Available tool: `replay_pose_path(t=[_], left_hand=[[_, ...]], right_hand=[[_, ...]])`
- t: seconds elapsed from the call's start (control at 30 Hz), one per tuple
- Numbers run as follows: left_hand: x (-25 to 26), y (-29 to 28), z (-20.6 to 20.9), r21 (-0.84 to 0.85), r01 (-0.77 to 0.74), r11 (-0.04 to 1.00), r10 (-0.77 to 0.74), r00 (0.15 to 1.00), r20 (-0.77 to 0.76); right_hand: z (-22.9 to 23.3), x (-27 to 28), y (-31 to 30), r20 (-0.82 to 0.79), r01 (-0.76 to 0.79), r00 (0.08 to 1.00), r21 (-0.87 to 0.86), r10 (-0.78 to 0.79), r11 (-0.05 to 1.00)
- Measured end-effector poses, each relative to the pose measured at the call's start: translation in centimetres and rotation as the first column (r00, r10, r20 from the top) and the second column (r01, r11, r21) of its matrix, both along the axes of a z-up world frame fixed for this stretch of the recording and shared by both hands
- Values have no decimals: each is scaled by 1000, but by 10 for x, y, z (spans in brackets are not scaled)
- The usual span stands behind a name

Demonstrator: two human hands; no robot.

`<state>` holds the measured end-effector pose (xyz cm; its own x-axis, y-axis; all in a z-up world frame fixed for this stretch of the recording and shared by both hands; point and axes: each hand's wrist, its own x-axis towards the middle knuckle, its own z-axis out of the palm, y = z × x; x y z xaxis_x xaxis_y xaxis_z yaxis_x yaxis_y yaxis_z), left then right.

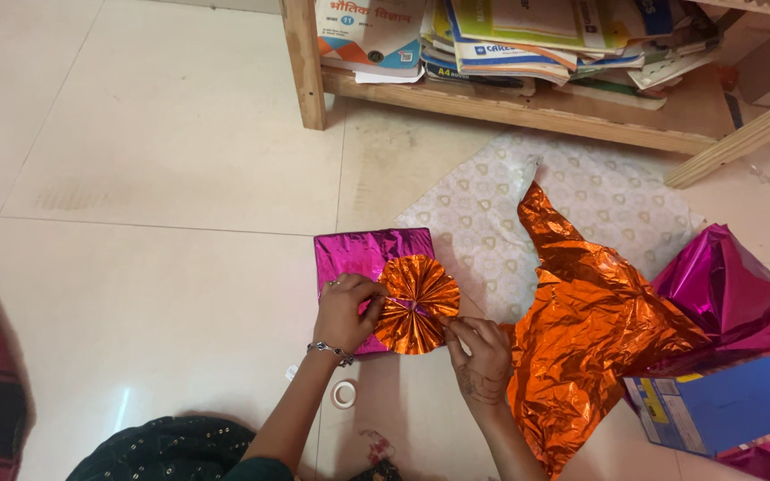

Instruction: The person sits on the floor and wraps a small box with pink metallic paper. They secure the paper with clear tape, then attach an orange paper rosette to the top of the wrapped box using tape. The finished gift is set aside, and the person picks up another box to begin wrapping.

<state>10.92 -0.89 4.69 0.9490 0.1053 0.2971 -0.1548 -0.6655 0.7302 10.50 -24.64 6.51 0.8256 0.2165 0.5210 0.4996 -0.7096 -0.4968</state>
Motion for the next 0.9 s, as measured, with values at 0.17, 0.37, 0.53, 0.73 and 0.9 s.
replay_pose_path(t=[0.17,0.37,0.53,0.73,0.9], left_hand=[[2,-1,-6,20,-20,1000,20,1000,10],[3,-5,-4,12,-93,996,92,993,72],[0,-5,6,-45,-109,993,112,992,62],[-2,-4,17,1,-32,999,32,994,101],[1,-8,13,68,-62,996,59,997,54]], right_hand=[[-1,-3,1,23,31,999,43,-32,999],[-10,0,1,-130,35,991,162,-14,986],[-13,7,-2,-258,7,965,180,41,984],[-9,9,-5,-284,-21,957,122,56,992],[-12,5,-5,-115,-61,991,54,67,997]])
